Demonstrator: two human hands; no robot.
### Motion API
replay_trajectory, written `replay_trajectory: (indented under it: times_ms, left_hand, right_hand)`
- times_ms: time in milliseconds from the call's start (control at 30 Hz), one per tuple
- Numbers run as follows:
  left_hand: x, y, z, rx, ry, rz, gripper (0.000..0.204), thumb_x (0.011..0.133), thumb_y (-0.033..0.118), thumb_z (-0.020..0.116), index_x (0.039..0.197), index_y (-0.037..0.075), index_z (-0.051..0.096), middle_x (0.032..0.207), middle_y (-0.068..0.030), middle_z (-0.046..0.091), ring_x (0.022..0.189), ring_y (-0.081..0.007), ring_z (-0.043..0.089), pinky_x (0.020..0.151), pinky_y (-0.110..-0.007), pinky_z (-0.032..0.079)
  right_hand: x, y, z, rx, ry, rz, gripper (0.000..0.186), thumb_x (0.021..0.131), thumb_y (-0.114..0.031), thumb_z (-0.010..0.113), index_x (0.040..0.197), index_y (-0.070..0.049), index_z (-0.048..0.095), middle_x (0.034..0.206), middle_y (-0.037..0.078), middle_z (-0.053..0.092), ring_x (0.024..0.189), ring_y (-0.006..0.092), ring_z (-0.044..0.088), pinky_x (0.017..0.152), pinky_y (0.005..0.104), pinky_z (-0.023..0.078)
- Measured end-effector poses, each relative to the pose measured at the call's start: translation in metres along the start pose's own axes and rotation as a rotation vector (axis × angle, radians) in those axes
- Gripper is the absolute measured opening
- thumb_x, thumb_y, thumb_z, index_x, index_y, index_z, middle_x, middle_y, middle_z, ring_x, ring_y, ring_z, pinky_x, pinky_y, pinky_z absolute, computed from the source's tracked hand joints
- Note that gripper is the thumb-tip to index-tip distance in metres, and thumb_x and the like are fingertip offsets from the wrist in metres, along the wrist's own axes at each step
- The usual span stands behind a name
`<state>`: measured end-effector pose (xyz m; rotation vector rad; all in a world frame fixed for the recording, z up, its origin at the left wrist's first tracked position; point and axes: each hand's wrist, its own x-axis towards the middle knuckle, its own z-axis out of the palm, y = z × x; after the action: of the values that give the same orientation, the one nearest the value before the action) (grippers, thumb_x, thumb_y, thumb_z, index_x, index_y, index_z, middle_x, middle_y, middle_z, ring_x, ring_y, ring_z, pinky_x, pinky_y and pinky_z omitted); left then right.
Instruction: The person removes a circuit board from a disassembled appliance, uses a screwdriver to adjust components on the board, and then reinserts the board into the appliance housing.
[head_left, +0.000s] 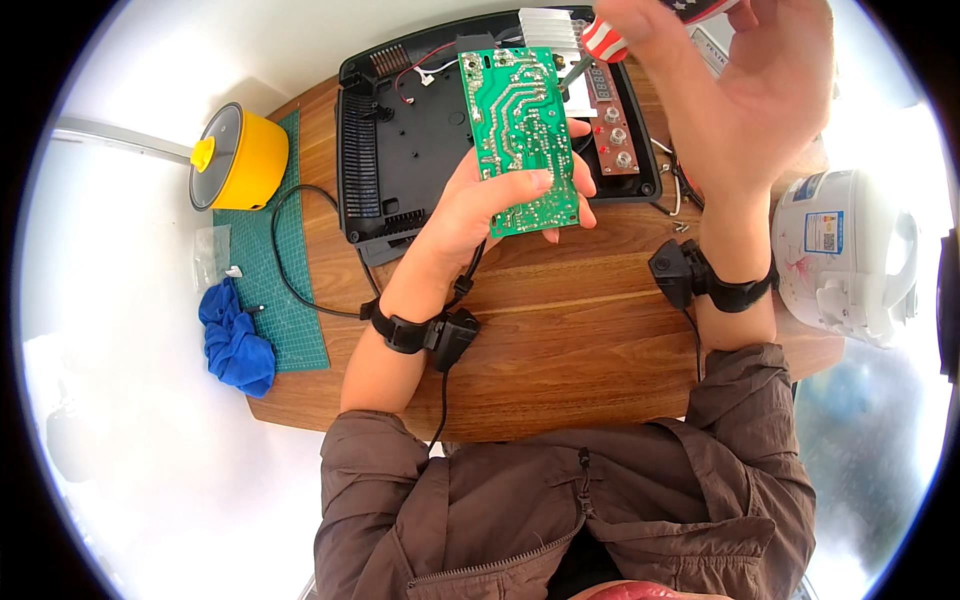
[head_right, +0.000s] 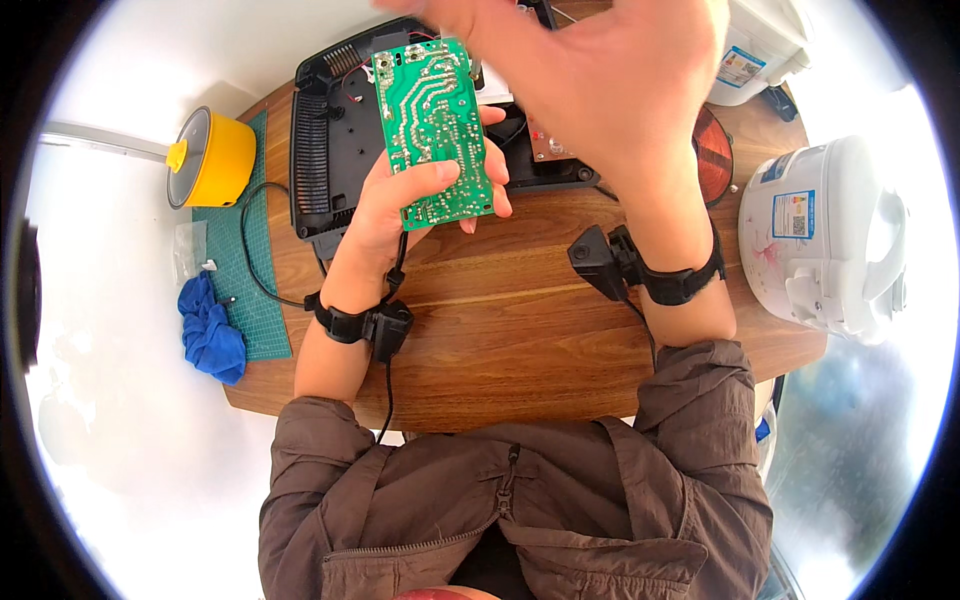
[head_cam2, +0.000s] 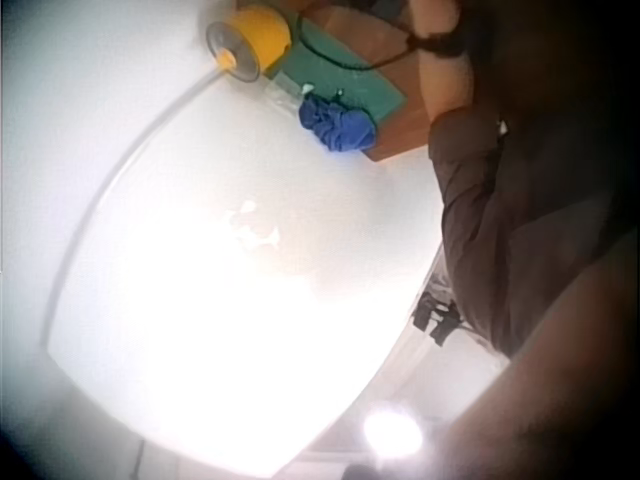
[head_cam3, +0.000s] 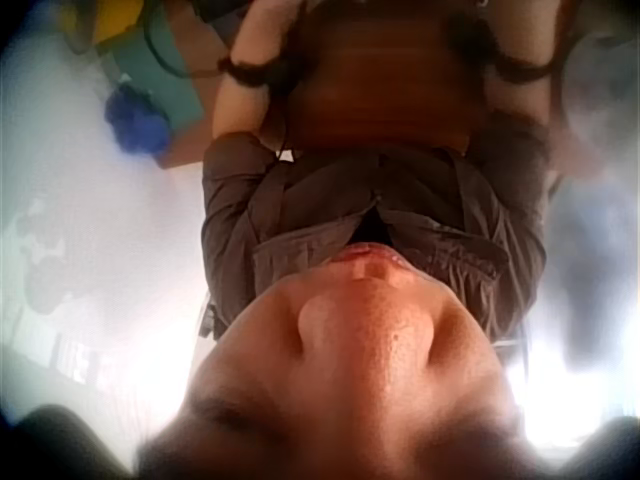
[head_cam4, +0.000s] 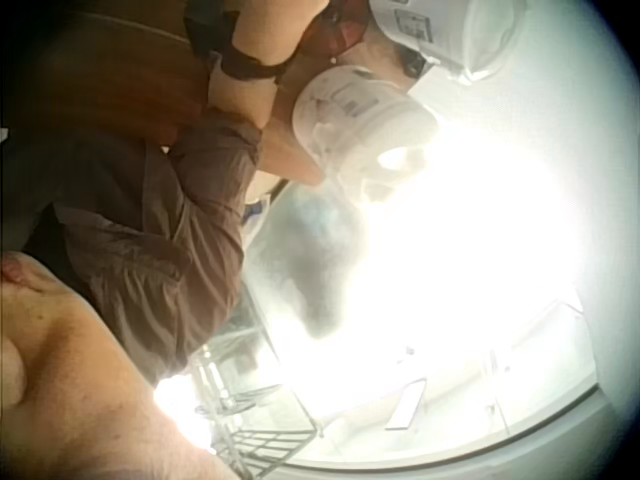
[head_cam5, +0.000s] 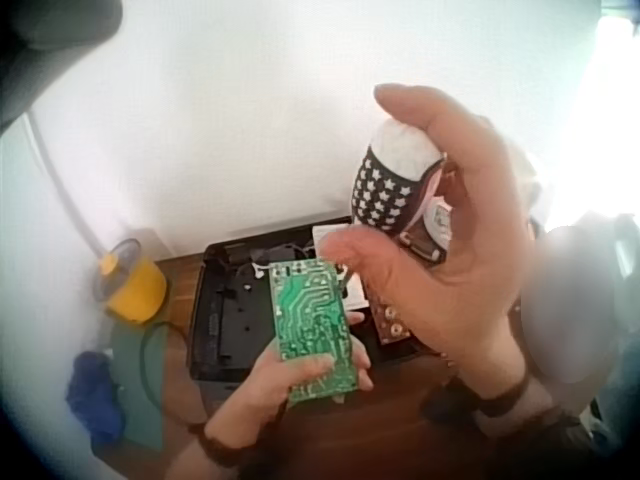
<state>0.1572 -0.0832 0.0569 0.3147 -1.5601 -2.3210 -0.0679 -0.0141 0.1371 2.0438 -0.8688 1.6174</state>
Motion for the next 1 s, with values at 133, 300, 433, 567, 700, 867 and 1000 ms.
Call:
replay_trajectory:
  times_ms: [133,300,433,567,700,867,1000]
  left_hand:
    - [0.0,-0.002,-0.002,-0.005,0.0,0.006,0.071,0.093,0.029,0.066,0.15,-0.007,0.044,0.108,-0.0155,0.073,0.089,-0.0262,0.077,0.059,-0.029,0.057]
    - [-0.003,-0.004,-0.005,-0.017,0.016,0.0,0.072,0.093,0.029,0.066,0.15,-0.008,0.043,0.108,-0.016,0.073,0.09,-0.0264,0.076,0.058,-0.029,0.057]
    - [-0.002,-0.003,-0.003,-0.024,0.013,-0.005,0.072,0.093,0.029,0.066,0.15,-0.008,0.043,0.108,-0.0159,0.073,0.09,-0.0263,0.076,0.059,-0.029,0.057]
    - [-0.003,-0.002,-0.003,-0.007,0.021,-0.004,0.072,0.093,0.029,0.066,0.15,-0.007,0.043,0.108,-0.0157,0.073,0.09,-0.0262,0.076,0.059,-0.03,0.057]
    - [-0.004,-0.001,-0.003,-0.008,0.03,0.002,0.072,0.093,0.029,0.066,0.15,-0.007,0.043,0.108,-0.0156,0.073,0.09,-0.0262,0.076,0.06,-0.03,0.057]
    - [-0.001,-0.001,-0.006,-0.031,-0.014,-0.01,0.07,0.094,0.028,0.067,0.151,-0.005,0.043,0.11,-0.0164,0.074,0.095,-0.0294,0.077,0.066,-0.034,0.06]
    - [-0.003,-0.001,-0.007,-0.03,-0.004,-0.007,0.07,0.094,0.028,0.067,0.15,-0.005,0.044,0.11,-0.0164,0.074,0.095,-0.0294,0.077,0.066,-0.033,0.06]
  right_hand:
    - [0.005,0.005,0.007,0.125,0.102,-0.033,0.058,0.101,-0.006,0.065,0.151,0.009,0.041,0.125,0.018,0.065,0.111,0.0174,0.064,0.095,0.0303,0.054]
    - [-0.006,-0.001,0.025,-0.106,0.22,0.116,0.054,0.101,-0.004,0.059,0.151,0.007,0.042,0.126,0.018,0.066,0.109,0.017,0.065,0.094,0.0291,0.054]
    - [-0.004,-0.001,0.001,0.193,0.073,0.202,0.05,0.104,-0.003,0.045,0.153,0.006,0.041,0.121,0.017,0.065,0.106,0.0177,0.065,0.097,0.0305,0.054]
    - [0.01,-0.021,0.055,-0.248,0.416,0.287,0.056,0.101,-0.003,0.06,0.153,0.005,0.041,0.117,0.011,0.065,0.1,0.0131,0.063,0.092,0.0266,0.052]
    - [0.012,-0.031,0.032,-0.152,0.279,0.356,0.056,0.1,0.003,0.056,0.154,0.005,0.04,0.121,0.014,0.064,0.107,0.0176,0.064,0.097,0.0302,0.052]
    - [-0.004,-0.008,0.024,0.092,0.294,0.304,0.057,0.101,-0.001,0.058,0.155,0.005,0.04,0.123,0.015,0.064,0.11,0.0178,0.062,0.099,0.0312,0.051]
    - [0.008,-0.035,0.018,0.114,0.279,0.493,0.065,0.098,-0.003,0.07,0.155,0.005,0.04,0.12,0.012,0.065,0.109,0.0152,0.062,0.097,0.0295,0.051]
